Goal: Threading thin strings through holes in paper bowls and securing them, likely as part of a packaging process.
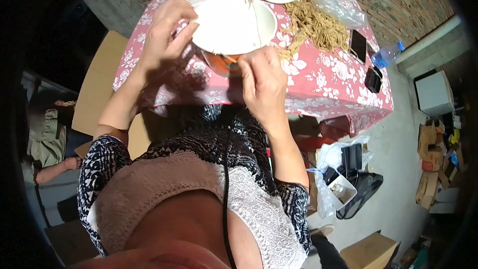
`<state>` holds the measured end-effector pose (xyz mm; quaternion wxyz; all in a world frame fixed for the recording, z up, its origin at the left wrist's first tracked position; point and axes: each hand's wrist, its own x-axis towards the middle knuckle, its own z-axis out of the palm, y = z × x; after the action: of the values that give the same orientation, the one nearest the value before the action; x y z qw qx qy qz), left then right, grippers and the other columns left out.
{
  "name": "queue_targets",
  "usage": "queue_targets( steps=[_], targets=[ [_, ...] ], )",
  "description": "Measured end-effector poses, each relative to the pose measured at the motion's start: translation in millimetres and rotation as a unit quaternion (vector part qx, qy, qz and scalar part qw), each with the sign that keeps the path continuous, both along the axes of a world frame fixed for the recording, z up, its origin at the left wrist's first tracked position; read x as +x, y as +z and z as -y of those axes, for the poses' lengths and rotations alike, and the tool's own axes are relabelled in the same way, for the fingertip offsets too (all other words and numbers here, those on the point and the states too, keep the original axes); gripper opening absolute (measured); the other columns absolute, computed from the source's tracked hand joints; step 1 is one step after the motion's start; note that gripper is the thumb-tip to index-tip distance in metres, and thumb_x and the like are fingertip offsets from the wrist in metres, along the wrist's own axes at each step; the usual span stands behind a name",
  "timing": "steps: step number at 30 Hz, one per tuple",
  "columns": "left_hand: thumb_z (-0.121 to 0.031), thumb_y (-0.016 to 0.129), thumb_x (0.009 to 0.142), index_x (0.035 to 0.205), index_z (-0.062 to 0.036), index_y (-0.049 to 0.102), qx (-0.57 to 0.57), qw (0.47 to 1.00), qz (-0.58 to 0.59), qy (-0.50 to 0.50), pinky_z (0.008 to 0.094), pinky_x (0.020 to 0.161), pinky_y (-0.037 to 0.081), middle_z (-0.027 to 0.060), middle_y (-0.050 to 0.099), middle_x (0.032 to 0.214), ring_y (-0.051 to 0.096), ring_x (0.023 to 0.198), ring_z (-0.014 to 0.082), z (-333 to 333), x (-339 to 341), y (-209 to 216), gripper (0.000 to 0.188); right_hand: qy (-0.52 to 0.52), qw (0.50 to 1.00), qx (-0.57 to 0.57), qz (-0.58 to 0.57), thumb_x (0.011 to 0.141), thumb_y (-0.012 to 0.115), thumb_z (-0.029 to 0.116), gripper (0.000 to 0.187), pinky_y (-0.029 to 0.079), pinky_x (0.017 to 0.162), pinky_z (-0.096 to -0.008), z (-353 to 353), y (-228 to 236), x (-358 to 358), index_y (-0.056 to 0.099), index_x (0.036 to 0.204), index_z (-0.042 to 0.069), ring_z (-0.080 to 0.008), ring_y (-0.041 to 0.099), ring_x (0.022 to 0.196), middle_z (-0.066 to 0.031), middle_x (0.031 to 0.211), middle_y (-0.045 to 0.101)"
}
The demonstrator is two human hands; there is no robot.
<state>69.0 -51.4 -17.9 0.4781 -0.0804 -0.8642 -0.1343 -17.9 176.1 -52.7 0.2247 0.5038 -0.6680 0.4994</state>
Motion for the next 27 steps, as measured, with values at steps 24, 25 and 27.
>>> queue_targets(
  steps=[24, 25, 27],
  targets=[
    [-0.013, 0.050, 0.084, 0.097, -0.0036, 0.059, -0.237, 0.852, -0.006, 0.466, 0.0479, 0.075, 0.050, 0.0176, 0.067, 0.086, 0.066, 0.082, 0.0354, 213, -52, 210, 0.018, -0.091, 0.978, -0.102, 0.160, 0.097, 0.052, 0.005, 0.020, 0.042, 0.066, -0.0299, -39, -66, -85, 0.062, 0.084, -0.007, -0.0172, 0.053, 0.073, -0.0101, 0.081, 0.057],
    [-0.012, 0.049, 0.084, 0.091, -0.0062, 0.058, -0.347, 0.828, -0.021, 0.440, 0.0446, 0.066, 0.051, 0.0146, 0.067, 0.079, 0.067, 0.075, 0.0320, 226, -74, 217, 0.013, -0.089, 0.977, -0.093, 0.173, 0.096, 0.053, 0.004, 0.020, 0.041, 0.064, -0.0293, -39, -67, -85, 0.063, 0.084, -0.007, -0.0166, 0.053, 0.071, -0.0099, 0.080, 0.057],
    [-0.013, 0.047, 0.086, 0.092, -0.0055, 0.060, -0.413, 0.792, 0.073, 0.444, 0.0419, 0.060, 0.049, 0.0137, 0.065, 0.077, 0.066, 0.074, 0.0281, 167, -133, 222, 0.016, -0.122, 0.969, -0.100, 0.188, 0.095, 0.053, 0.002, 0.019, 0.040, 0.062, -0.0283, -49, -71, -85, 0.063, 0.082, -0.007, -0.0155, 0.052, 0.069, -0.0098, 0.079, 0.058]
  ],
)
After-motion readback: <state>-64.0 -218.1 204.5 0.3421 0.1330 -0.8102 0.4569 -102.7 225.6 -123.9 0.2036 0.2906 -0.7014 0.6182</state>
